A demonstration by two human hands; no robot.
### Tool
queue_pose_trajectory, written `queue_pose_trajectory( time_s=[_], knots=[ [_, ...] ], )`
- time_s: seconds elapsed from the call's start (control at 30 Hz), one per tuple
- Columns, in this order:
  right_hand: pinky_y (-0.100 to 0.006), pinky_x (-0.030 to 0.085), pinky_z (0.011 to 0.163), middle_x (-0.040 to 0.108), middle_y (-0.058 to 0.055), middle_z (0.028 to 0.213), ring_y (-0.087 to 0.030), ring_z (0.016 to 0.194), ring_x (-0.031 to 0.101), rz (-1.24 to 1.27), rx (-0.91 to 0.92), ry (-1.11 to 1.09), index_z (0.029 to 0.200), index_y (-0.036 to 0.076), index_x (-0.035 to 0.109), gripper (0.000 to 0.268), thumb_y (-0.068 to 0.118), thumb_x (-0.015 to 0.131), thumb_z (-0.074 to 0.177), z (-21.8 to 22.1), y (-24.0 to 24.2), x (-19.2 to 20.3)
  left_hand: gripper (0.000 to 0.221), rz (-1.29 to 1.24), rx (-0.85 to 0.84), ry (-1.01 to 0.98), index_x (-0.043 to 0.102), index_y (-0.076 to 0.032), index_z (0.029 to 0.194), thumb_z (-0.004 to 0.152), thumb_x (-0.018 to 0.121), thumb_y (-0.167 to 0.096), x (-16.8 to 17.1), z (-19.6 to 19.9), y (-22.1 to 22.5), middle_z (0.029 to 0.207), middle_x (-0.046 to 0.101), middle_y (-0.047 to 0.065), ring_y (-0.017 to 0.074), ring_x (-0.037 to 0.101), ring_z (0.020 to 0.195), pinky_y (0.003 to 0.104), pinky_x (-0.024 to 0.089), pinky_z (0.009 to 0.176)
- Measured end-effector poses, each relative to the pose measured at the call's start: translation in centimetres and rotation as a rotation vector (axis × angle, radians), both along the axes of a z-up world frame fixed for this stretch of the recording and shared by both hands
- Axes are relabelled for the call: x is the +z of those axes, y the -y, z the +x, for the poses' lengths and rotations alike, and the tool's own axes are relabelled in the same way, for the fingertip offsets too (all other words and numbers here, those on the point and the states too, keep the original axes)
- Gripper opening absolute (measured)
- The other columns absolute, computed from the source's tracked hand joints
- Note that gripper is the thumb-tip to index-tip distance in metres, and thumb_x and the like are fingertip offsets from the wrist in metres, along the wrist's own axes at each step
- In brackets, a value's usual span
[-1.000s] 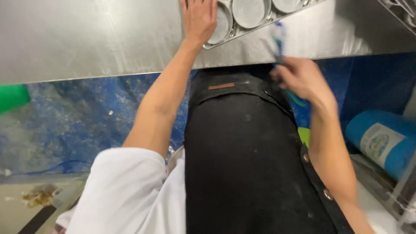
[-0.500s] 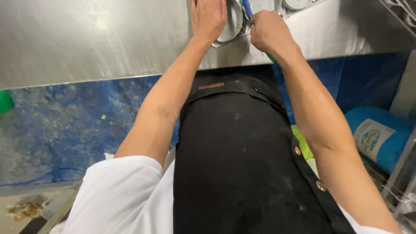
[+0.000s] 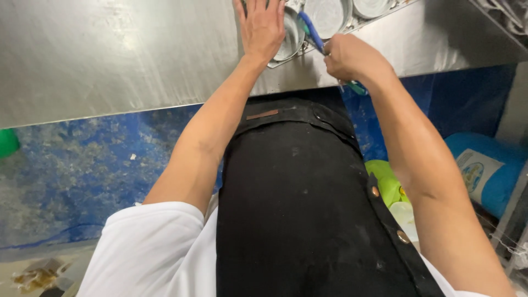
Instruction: Use scissors or a tool to scrape and clean the edges of multiple baking tins in a professional kitchen.
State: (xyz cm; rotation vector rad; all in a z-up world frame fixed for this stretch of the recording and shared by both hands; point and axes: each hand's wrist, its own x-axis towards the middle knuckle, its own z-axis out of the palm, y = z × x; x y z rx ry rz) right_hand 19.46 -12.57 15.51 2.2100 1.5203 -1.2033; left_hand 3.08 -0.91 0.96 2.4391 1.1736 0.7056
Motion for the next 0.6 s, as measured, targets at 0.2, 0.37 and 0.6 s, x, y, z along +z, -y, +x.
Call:
queue_pose_trajectory(
  time_s=[0.2, 0.37, 0.6],
  knots=[
    [-0.05, 0.057, 0.072, 0.071, -0.025, 0.078, -0.041, 0.073, 0.07, 0.003, -0.036, -0.03, 0.109, 0.002, 0.077, 0.028, 0.015, 0.058, 0.093, -0.2, 0.7, 1.2, 0.034, -0.084, 0.015, -0.081, 0.064, -0.015, 0.132, 0.105, 0.052, -0.033, 0.1, 0.0, -0.2, 0.139, 0.056, 0.014, 0.0372, 0.041, 0.138, 0.068, 0.017, 0.118],
    [-0.054, 0.054, 0.075, 0.07, -0.029, 0.086, -0.047, 0.081, 0.067, 0.203, -0.047, 0.047, 0.104, 0.001, 0.075, 0.024, 0.016, 0.061, 0.094, 0.0, 1.7, -1.6, 0.038, -0.106, -0.003, -0.118, 0.06, -0.016, 0.14, 0.107, 0.051, -0.033, 0.0, 0.0, -0.1, 0.148, 0.05, 0.016, 0.0379, 0.035, 0.145, 0.068, 0.016, 0.12],
    [-0.051, 0.058, 0.074, 0.071, -0.028, 0.088, -0.044, 0.082, 0.071, 0.21, 0.084, 0.198, 0.096, -0.004, 0.075, 0.019, 0.002, 0.064, 0.081, -1.2, -0.3, -3.6, 0.037, -0.107, -0.027, -0.082, 0.062, -0.015, 0.137, 0.106, 0.053, -0.032, 1.0, 0.1, -0.7, 0.14, 0.055, 0.015, 0.0386, 0.04, 0.139, 0.069, 0.016, 0.118]
  ],
)
